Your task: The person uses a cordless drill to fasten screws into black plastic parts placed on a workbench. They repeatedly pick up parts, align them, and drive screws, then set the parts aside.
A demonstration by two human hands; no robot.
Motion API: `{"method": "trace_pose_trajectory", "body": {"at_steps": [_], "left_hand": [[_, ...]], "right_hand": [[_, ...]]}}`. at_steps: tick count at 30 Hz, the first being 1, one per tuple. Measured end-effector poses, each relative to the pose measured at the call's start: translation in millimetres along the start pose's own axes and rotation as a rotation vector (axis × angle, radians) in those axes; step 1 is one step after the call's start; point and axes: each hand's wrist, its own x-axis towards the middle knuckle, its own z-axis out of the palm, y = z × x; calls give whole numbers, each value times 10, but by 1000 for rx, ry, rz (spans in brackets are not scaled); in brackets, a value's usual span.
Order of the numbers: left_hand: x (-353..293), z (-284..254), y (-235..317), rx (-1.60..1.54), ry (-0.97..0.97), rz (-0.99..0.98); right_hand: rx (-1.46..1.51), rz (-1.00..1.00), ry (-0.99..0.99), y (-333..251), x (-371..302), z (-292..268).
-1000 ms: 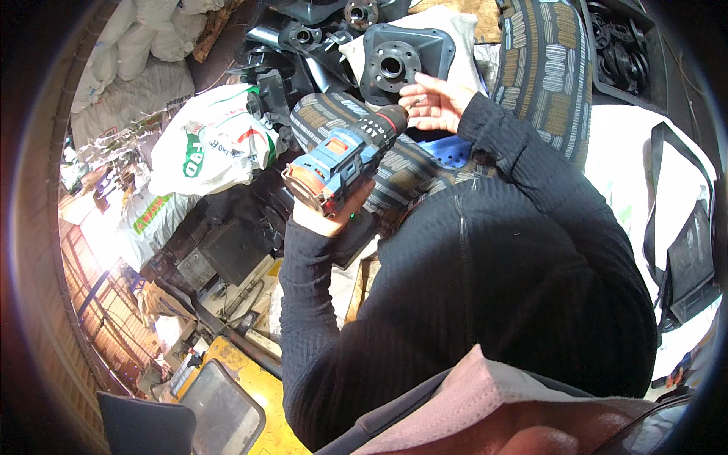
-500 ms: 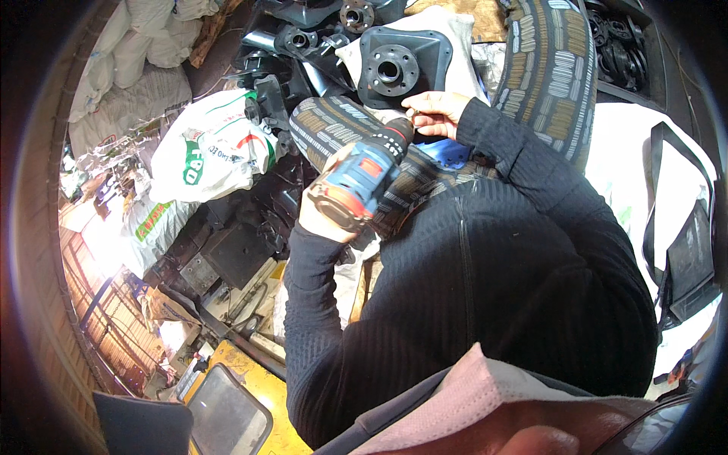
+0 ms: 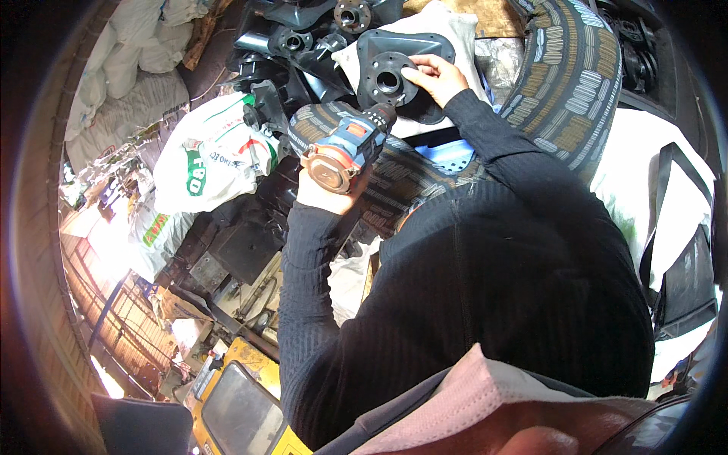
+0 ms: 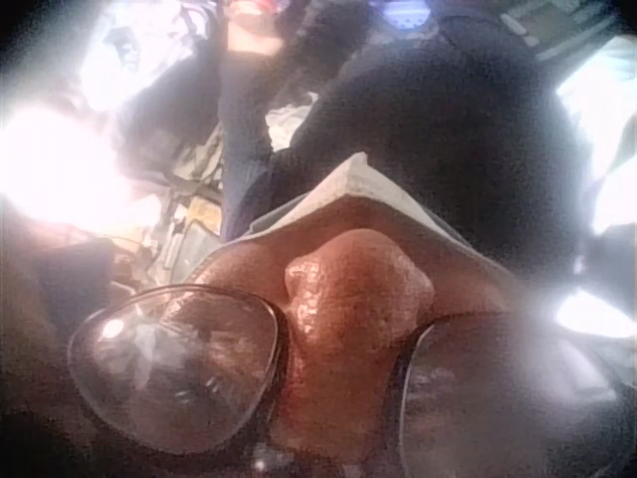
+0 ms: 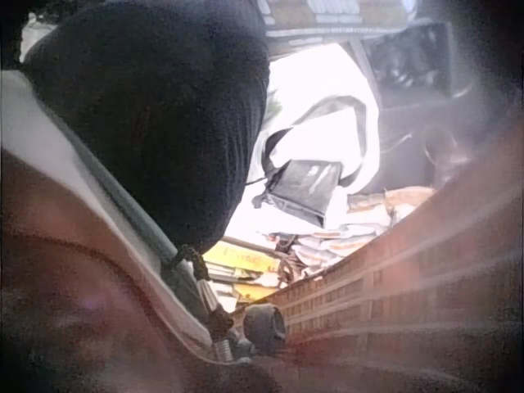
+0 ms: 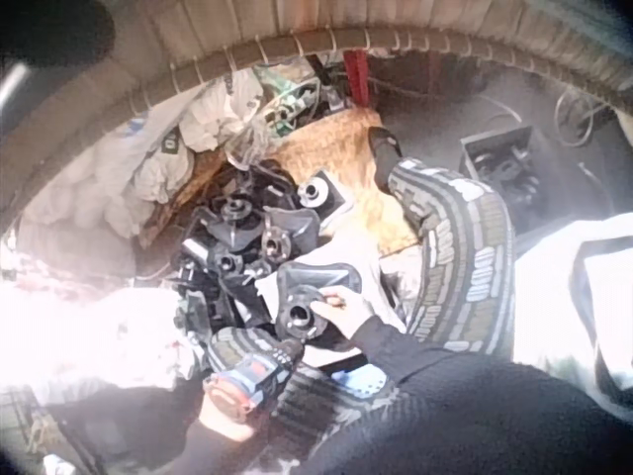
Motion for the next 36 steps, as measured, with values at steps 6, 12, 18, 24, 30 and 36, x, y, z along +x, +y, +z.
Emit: {"method": "trace_pose_trajectory", "body": {"at_steps": [6, 12, 18, 24, 30, 36], "left_hand": [[182, -105, 122, -352, -65, -119], [287, -113, 202, -436, -165, -141], [385, -109, 198, -159, -262, -24], [338, 7, 63, -243, -123, -31], [268, -93, 275, 298, -251, -193], [-294, 507, 77, -35, 127, 32]], "right_hand": [[-33, 21, -58, -74, -39, 23], [31, 106, -77, -169, -56, -16], [105, 142, -107, -144, -72, -48], [28, 79, -59, -166, -63, 11], [11, -156, 8, -43, 30, 123], [-721, -361, 183, -417, -329, -208]]}}
